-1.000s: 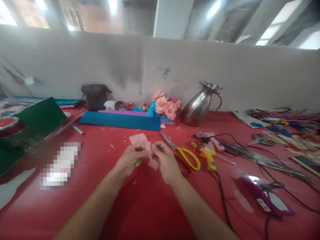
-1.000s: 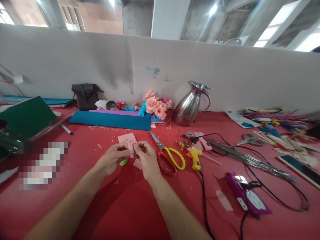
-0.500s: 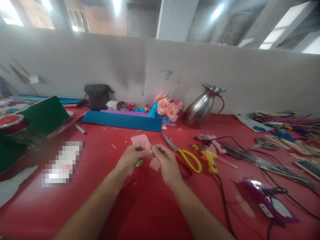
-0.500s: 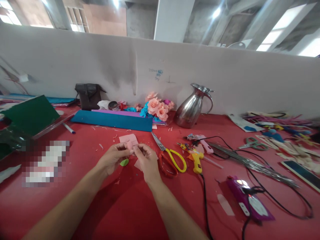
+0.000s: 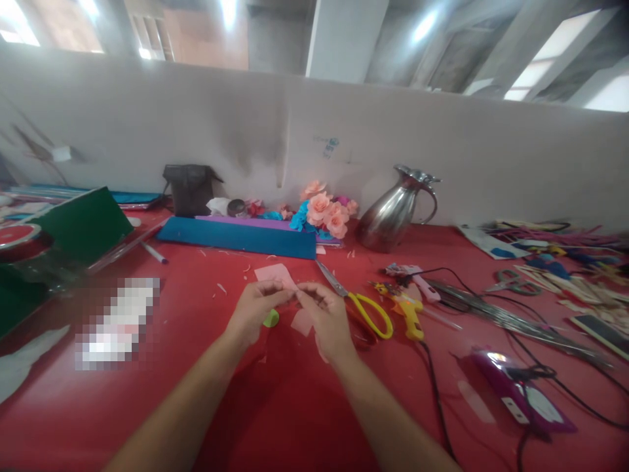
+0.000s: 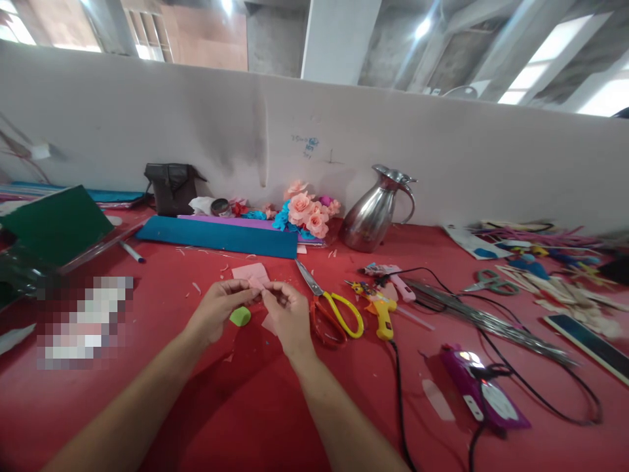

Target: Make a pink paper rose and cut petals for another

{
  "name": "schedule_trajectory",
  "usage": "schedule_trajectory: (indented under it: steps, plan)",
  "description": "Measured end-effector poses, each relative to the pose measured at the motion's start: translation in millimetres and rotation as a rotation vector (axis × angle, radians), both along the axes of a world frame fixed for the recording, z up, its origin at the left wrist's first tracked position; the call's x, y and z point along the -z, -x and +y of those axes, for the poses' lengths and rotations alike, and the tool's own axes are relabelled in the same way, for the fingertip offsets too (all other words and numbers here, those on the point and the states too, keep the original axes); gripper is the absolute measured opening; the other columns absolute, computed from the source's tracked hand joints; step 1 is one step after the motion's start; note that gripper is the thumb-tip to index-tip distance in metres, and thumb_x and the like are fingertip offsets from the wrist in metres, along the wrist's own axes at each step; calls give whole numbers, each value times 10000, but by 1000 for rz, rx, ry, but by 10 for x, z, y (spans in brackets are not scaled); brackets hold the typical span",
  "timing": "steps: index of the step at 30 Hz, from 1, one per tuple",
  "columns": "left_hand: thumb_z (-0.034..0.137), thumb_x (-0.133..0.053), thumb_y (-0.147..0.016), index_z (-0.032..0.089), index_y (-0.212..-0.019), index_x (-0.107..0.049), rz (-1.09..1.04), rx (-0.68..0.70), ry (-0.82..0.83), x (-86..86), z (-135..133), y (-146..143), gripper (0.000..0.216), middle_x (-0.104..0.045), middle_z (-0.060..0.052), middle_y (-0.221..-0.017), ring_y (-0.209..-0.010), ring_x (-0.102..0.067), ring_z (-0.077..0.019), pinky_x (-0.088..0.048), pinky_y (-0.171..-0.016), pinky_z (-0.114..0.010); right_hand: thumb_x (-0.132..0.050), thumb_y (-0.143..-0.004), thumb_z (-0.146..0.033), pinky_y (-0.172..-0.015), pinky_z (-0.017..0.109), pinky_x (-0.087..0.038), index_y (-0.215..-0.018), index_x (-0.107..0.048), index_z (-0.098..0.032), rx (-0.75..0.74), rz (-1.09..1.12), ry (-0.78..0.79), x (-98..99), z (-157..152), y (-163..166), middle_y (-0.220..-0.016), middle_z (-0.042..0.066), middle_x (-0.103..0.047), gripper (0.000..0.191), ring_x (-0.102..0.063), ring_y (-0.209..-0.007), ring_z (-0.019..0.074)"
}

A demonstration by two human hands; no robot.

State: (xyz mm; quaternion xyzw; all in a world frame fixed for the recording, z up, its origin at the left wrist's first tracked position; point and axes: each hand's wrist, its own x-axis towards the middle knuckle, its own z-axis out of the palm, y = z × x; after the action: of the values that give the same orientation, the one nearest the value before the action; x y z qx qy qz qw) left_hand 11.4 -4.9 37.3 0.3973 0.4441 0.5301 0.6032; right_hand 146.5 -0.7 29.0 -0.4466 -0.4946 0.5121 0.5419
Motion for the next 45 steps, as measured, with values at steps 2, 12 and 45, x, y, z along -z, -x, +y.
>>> schedule_trajectory:
  steps: [2,12,45]
  plan:
    - [263,-706,-670,132,-648,-672,36,-6,-26,19,3,5,137,-623,-39,-662,-631,-551,-118,-407,-631,-241,-681,-696,-286,-737,311,-490,-833,-656,-208,-20,6,-5,-8,0,2,-812,17,-688,159,-626,-751,168]
    - [233,-653,-681,146,-671,-692,46,18,-36,-47,-11,-3,97,-643,-30,-668,-649,-555,-124,-396,-643,-231,-670,-707,-322,-662,289,-501,-755,-651,-200,30,48,36,-33,5,13,-681,-9,-661,133,-612,-649,155]
    - [164,-568,-679,168,-633,-582,27,-61,-98,30,-12,-80,49,-570,5,-669,-688,-545,-125,-430,-731,-253,-618,-763,-353,-727,322,-503,-836,-685,-191,179,-307,-167,-3,-26,-16,-855,59,-707,191,-642,-793,203]
